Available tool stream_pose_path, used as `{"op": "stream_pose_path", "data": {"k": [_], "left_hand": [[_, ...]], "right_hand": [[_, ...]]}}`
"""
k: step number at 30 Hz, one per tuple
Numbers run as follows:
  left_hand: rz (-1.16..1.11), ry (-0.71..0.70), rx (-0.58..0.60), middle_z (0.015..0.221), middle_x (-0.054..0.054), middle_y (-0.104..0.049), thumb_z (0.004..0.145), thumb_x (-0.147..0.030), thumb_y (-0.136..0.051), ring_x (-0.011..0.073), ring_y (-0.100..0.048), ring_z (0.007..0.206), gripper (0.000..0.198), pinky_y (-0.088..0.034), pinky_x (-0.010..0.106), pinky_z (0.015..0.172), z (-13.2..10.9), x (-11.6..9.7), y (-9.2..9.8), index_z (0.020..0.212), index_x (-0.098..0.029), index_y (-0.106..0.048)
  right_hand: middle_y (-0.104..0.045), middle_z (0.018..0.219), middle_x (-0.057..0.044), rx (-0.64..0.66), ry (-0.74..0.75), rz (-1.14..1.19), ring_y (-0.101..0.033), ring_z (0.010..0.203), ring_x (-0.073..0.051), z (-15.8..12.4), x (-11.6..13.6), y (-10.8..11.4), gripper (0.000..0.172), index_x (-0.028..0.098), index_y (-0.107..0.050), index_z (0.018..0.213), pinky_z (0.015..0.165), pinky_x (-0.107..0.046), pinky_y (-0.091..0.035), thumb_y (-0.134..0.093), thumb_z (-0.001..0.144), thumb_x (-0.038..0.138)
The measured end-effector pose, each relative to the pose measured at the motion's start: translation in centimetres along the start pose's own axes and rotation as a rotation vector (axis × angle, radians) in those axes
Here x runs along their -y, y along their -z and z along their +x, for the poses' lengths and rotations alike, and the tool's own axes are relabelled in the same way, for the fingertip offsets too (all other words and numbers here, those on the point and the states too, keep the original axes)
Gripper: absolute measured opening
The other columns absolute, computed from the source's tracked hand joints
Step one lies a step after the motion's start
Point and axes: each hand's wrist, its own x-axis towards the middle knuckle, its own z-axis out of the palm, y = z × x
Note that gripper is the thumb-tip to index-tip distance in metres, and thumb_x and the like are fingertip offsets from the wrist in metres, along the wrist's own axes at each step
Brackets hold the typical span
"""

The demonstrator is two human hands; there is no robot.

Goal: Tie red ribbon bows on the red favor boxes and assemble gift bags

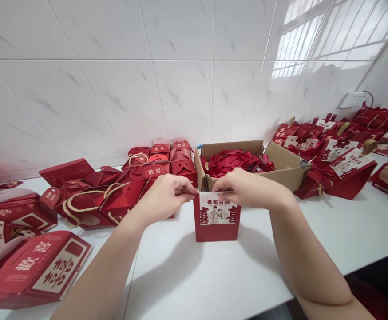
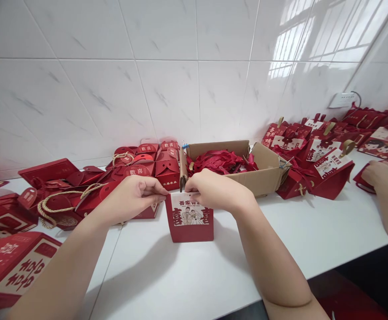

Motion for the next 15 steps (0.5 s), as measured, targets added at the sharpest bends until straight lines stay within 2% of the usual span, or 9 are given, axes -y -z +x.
{"op": "stream_pose_path", "data": {"k": [3,7,15], "left_hand": [[0.004,-0.004,-0.004,0.084,0.002,-0.073,0.076,-0.021,-0.059,0.0172,-0.069,0.082,0.01,-0.056,0.027,0.075,-0.06,-0.09,0.08,0.082,-0.019,-0.068],[0.022,-0.005,-0.015,0.092,0.001,-0.073,0.076,-0.024,-0.061,0.0181,-0.068,0.088,0.025,-0.056,0.028,0.08,-0.12,-0.39,0.02,0.1,-0.022,-0.069],[0.119,0.031,-0.025,0.087,-0.001,-0.074,0.077,-0.03,-0.059,0.0196,-0.068,0.082,0.022,-0.056,0.027,0.069,-0.23,-0.6,-0.03,0.094,-0.027,-0.074]], "right_hand": [[-0.059,0.069,-0.001,0.0,0.001,-0.013,-0.048,0.061,-0.01,-0.02,0.13,-0.05,0.016,0.016,-0.058,0.071,0.057,-0.024,-0.029,-0.047,0.077,0.007],[-0.056,0.065,0.0,-0.002,0.011,-0.013,-0.046,0.057,-0.01,-0.02,0.14,-0.05,0.015,0.016,-0.055,0.068,0.054,-0.024,-0.027,-0.047,0.076,0.006],[-0.057,0.067,0.0,-0.012,-0.002,-0.029,-0.046,0.059,-0.009,-0.01,0.18,-0.09,0.017,0.016,-0.058,0.07,0.055,-0.024,-0.028,-0.046,0.076,0.006]]}}
